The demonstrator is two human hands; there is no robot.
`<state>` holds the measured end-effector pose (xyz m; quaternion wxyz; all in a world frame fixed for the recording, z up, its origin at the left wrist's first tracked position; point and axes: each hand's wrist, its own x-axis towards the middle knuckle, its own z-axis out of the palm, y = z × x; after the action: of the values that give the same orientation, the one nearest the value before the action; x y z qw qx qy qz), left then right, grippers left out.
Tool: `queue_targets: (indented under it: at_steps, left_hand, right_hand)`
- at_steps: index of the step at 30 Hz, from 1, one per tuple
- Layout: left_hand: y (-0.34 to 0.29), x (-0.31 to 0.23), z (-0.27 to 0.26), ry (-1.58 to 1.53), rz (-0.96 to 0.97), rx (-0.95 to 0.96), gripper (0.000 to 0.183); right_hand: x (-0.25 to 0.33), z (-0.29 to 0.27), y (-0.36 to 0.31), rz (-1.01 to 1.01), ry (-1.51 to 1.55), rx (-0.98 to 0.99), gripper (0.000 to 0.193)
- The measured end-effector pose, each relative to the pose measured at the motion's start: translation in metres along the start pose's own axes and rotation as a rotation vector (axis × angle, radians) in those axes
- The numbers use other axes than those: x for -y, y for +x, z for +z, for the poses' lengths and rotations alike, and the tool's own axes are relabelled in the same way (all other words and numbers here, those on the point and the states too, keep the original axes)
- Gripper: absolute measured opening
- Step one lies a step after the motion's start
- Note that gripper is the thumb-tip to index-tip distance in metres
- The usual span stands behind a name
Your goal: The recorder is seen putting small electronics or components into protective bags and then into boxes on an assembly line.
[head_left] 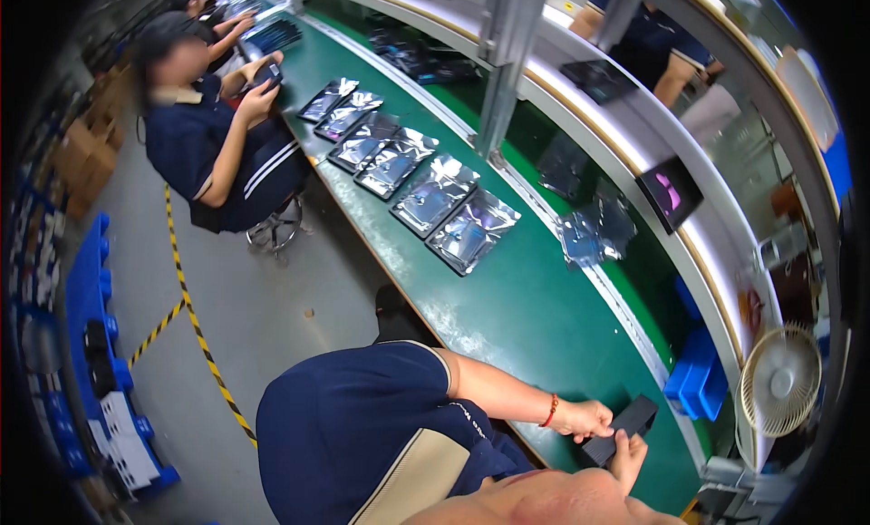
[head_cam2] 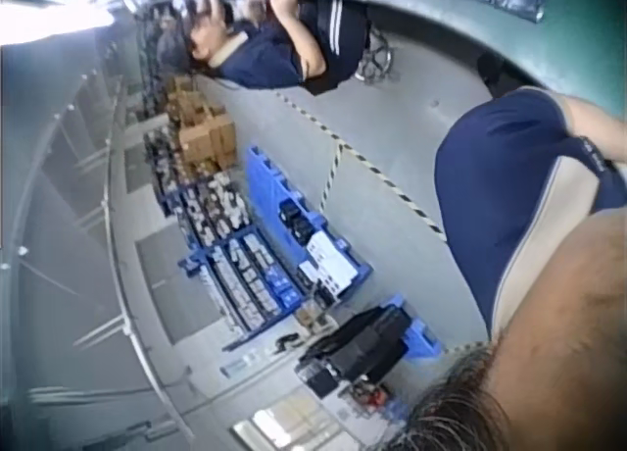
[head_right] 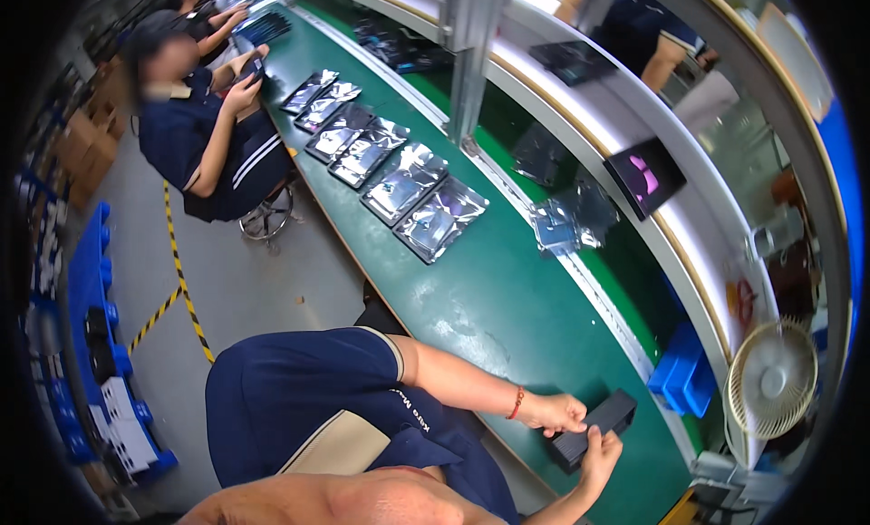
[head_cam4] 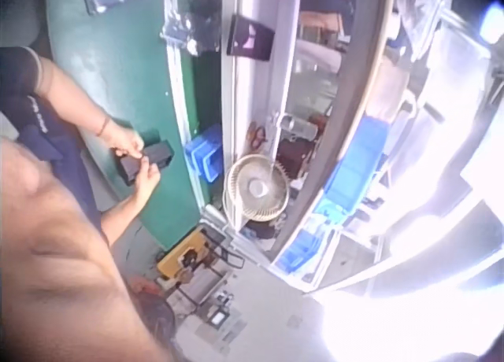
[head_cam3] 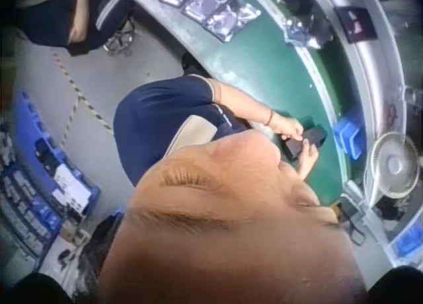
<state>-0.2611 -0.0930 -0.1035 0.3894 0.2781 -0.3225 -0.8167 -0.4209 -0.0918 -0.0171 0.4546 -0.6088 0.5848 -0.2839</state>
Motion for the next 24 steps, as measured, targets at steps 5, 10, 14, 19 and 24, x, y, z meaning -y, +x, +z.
queue_targets:
  at_steps: [5, 10, 14, 19, 24]
  left_hand:
    - [0.009, -0.009, -0.002, -0.026, 0.002, -0.047, 0.034]
    - [0.022, -0.019, -0.002, 0.197, 0.002, -0.125, 0.030]
    - [0.001, -0.035, -0.022, 0.449, 0.460, -0.371, 0.032]
    - [-0.064, -0.068, -0.062, 0.012, 0.354, -0.118, 0.018]
    - [-0.113, -0.081, -0.084, 0.044, 0.288, -0.214, 0.016]
  right_hand:
    - [0.008, -0.058, -0.012, -0.088, 0.128, -0.046, 0.017]
    - [0.061, -0.065, -0.006, -0.319, -0.683, -0.097, 0.030]
    - [0.098, 0.014, -0.002, -0.369, -0.669, -0.065, 0.040]
    - [0.100, 0.088, -0.001, -0.383, -0.546, 0.070, 0.036]
    - [0.101, 0.129, 0.010, -0.356, -0.484, 0.245, 0.036]
